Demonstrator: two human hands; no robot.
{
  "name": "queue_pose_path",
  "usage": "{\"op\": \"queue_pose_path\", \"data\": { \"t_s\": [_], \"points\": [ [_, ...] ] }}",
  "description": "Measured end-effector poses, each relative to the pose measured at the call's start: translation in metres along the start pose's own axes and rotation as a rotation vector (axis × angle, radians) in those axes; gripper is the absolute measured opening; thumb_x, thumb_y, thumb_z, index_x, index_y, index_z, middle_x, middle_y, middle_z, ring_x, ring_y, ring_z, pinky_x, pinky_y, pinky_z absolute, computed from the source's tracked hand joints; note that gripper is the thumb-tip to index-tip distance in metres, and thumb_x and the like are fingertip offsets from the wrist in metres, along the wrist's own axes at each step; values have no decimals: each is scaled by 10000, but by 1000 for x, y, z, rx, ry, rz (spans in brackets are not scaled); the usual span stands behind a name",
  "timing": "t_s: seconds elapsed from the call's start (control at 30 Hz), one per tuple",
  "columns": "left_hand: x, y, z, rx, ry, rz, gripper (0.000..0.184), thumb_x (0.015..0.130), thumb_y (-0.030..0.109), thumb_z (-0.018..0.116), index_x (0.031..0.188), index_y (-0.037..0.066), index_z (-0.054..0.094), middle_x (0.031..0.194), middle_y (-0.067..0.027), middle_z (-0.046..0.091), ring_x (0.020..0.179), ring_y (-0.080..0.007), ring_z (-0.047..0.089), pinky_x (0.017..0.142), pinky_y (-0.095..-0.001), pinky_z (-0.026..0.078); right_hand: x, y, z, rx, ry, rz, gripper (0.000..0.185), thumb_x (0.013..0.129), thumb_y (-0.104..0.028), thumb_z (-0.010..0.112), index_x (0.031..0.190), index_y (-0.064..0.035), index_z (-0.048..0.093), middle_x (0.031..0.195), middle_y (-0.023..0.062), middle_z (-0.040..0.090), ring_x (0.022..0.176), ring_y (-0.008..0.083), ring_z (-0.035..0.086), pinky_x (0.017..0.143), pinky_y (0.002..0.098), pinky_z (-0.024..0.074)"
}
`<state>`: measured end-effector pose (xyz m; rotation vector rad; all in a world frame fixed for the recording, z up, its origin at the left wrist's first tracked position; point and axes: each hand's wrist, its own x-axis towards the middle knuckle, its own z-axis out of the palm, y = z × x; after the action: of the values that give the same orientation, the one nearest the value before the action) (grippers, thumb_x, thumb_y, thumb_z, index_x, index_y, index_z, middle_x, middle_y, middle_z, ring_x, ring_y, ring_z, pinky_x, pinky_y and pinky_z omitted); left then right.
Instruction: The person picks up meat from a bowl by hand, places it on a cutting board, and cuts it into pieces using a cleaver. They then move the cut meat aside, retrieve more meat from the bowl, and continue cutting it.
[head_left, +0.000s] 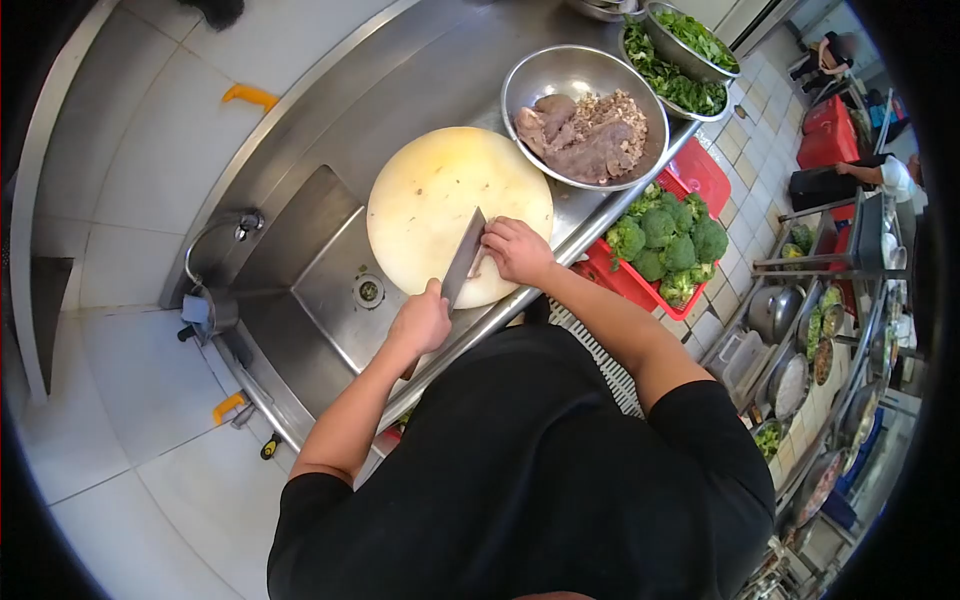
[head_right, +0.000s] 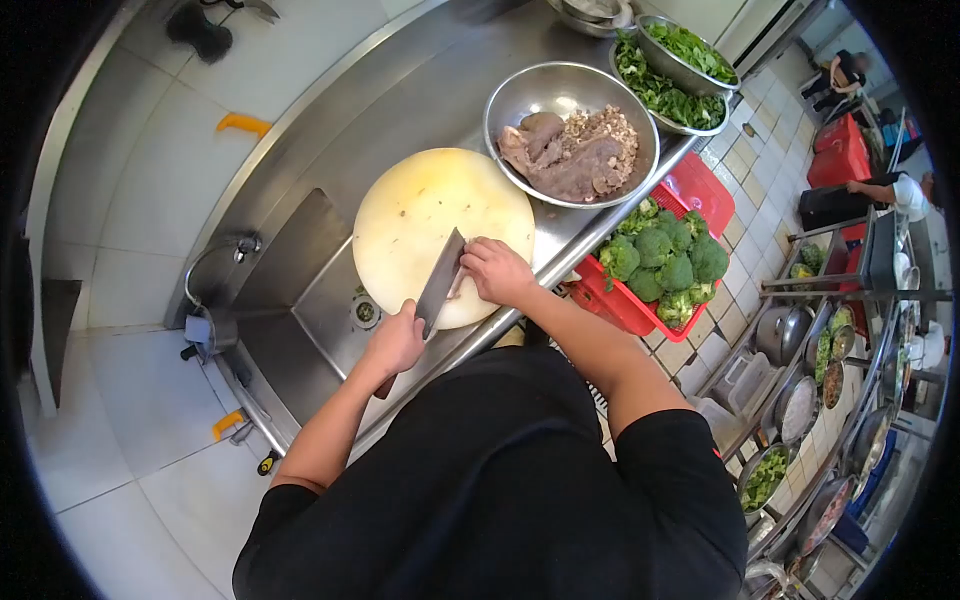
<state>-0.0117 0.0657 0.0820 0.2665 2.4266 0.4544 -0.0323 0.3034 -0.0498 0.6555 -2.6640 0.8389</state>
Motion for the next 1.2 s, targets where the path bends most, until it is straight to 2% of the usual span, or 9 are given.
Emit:
{"op": "queue_pose_path", "data": {
  "t_s": [0.47,0.67,0.77,0.97,1.2],
  "points": [
    [-2,-14,0,-52,-37,6,274,1035,194,519,1156,-52,510,943,-368,686,935,-530,681,880,-593,519,4,-6,-10,-76,-48,-43,291,881,-341,734,1095,-151,681,1146,68,632,1170,277,591,978,421,464],
    [15,-10,5,-122,-28,-13,276,1036,205,519,1170,-36,513,949,-362,690,930,-529,681,867,-596,523,5,-3,-7,-69,-29,-52,284,865,-337,738,1072,-149,684,1143,65,635,1171,272,592,988,421,462],
    [36,-3,20,-133,82,15,275,1033,206,526,1169,-33,512,942,-364,688,923,-528,682,862,-599,523,4,-1,-5,-61,-41,-45,273,865,-335,737,1055,-147,686,1149,64,640,1172,270,593,989,420,464],
    [8,-18,21,-101,18,-3,262,1036,207,523,1158,-25,512,917,-358,689,912,-529,683,850,-603,528,6,-2,-8,-54,-49,-40,250,866,-333,734,1023,-142,694,1150,56,653,1170,269,596,997,411,467],
    [19,-7,34,-100,75,-10,267,1041,205,515,1190,-15,493,880,-371,674,859,-552,676,807,-631,515,6,-1,-8,-46,-38,-40,239,857,-312,742,1013,-136,696,1143,59,653,1166,273,598,1006,417,468]
  ]
}}
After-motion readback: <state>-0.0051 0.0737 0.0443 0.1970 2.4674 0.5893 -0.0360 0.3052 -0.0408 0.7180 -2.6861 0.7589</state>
